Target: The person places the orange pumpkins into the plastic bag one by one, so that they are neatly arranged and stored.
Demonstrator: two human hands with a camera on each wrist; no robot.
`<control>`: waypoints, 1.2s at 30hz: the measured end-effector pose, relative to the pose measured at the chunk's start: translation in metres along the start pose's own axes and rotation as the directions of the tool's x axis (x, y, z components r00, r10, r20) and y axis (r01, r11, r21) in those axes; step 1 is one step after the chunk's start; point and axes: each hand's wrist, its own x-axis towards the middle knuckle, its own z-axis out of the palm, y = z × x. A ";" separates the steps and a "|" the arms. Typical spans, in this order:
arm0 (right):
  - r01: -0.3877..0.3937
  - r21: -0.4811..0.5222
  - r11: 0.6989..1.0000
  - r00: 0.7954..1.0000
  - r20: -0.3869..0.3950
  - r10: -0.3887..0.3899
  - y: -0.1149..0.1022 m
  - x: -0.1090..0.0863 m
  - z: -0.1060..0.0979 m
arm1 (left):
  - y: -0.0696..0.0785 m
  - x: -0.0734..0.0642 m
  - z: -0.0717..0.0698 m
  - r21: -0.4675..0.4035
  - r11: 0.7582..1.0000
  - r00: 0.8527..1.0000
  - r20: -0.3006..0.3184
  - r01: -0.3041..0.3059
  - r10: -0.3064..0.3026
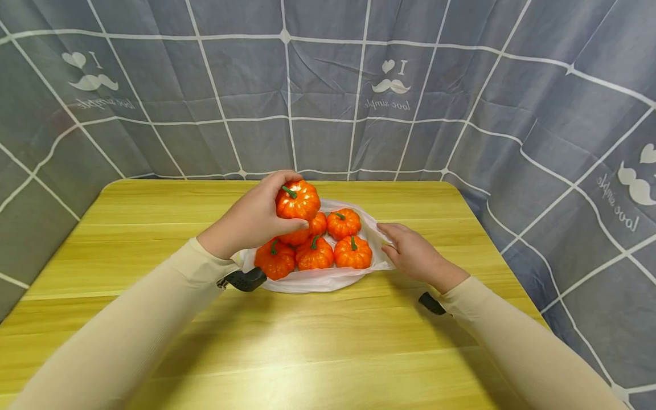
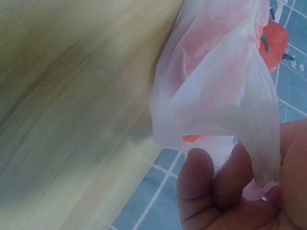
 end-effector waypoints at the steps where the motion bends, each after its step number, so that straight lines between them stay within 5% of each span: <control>1: -0.002 0.001 1.000 1.000 0.000 0.002 0.000 0.000 0.000 | 0.001 0.002 0.003 0.000 1.000 1.000 0.010 -0.004 0.004; 19: 0.008 -0.004 1.000 1.000 -0.010 -0.009 -0.002 -0.002 0.000 | -0.005 0.035 0.057 0.083 0.996 0.994 0.104 0.030 -0.038; 27: 0.006 -0.003 1.000 1.000 -0.013 -0.006 -0.003 -0.003 -0.001 | -0.006 0.040 0.074 0.238 0.971 0.991 0.128 0.017 -0.048; 36: 0.011 -0.007 1.000 1.000 -0.014 -0.011 -0.003 -0.003 0.000 | -0.009 0.042 0.087 0.273 0.962 0.990 0.128 0.023 -0.060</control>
